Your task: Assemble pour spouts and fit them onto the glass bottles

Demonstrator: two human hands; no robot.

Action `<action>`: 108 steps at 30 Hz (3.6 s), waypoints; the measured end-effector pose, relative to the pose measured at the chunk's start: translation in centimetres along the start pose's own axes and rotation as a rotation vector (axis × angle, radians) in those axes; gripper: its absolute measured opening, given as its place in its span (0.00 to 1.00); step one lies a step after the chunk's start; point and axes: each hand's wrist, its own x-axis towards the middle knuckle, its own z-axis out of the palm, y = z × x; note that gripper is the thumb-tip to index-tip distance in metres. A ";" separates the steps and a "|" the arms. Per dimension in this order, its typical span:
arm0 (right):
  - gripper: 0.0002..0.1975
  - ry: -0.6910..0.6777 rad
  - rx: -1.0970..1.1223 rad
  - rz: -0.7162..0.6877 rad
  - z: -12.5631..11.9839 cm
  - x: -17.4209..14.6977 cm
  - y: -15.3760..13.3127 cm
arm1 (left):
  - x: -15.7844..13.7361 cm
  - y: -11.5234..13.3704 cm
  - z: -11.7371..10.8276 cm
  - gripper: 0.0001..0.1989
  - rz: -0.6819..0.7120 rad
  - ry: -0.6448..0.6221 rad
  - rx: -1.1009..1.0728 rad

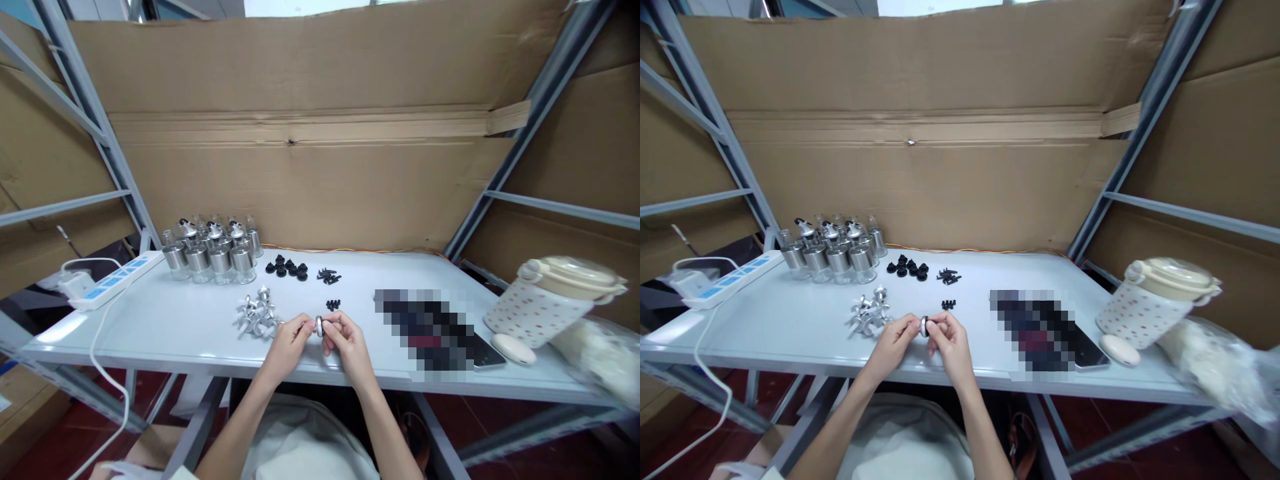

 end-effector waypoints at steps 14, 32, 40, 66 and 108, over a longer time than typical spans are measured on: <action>0.14 0.017 -0.077 -0.142 -0.2 -0.6 0.6 | -0.7 0.0 0.6 0.24 -0.010 -0.112 -0.262; 0.13 -0.092 -0.374 -0.316 -0.4 -0.6 0.6 | -0.4 -0.5 0.4 0.15 -0.010 0.015 -0.444; 0.13 -0.079 -0.345 -0.337 -0.6 -0.7 0.4 | -0.6 -0.3 0.4 0.14 -0.003 0.015 -0.367; 0.21 0.280 -0.036 -0.115 -0.3 0.2 1.3 | 10.1 1.5 -7.6 0.14 -0.059 -0.154 0.922; 0.16 0.219 -0.070 -0.109 0.0 0.0 1.2 | 16.8 1.0 -0.2 0.23 0.188 -0.318 1.216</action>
